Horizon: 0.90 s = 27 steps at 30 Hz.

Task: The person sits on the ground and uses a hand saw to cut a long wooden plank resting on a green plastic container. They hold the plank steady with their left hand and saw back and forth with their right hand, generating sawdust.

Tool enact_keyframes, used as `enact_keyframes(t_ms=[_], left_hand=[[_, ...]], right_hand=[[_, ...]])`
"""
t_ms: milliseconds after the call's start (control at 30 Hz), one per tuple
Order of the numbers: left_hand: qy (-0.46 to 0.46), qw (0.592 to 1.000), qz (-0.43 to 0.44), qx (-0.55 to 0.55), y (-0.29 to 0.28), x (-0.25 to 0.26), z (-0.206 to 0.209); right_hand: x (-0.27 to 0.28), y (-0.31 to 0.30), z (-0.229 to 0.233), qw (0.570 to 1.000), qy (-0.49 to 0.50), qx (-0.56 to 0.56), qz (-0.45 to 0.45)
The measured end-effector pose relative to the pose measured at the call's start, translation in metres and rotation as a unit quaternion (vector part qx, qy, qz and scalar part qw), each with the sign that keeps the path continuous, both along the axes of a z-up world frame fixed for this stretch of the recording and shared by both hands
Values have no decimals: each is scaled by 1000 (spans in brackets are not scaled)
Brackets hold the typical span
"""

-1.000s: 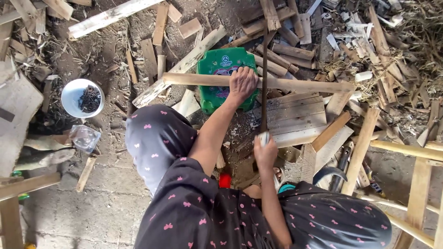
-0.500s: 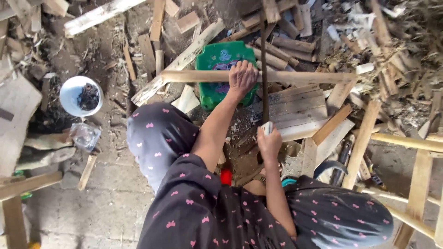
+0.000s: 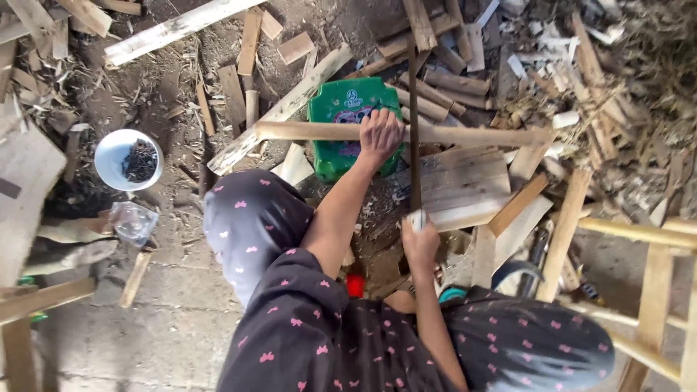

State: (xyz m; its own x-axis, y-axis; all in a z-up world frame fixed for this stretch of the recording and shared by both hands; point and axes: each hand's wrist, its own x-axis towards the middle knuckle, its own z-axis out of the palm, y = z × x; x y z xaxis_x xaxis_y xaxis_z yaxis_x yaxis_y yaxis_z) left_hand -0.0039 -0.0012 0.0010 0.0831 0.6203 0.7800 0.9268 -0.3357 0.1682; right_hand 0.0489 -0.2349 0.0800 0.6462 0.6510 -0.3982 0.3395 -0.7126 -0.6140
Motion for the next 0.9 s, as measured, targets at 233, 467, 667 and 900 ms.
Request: enact_keyframes(t_ms=[233,467,667,900], left_hand=[[-14,1000,-14,-22,13,4,-15],[-24,987,-142,-66,-14,-26,32],[13,992,-70,-108,-26,-24,14],[23,989,-66,-129,-20,-18,20]], right_hand=[[6,-65,-38,1000,-10,-2,-28],[-2,-65,-44,999,18,13,-23],[-15,-58,-13,999,23,37,-19],[-26,-46,25,993,16,120,12]])
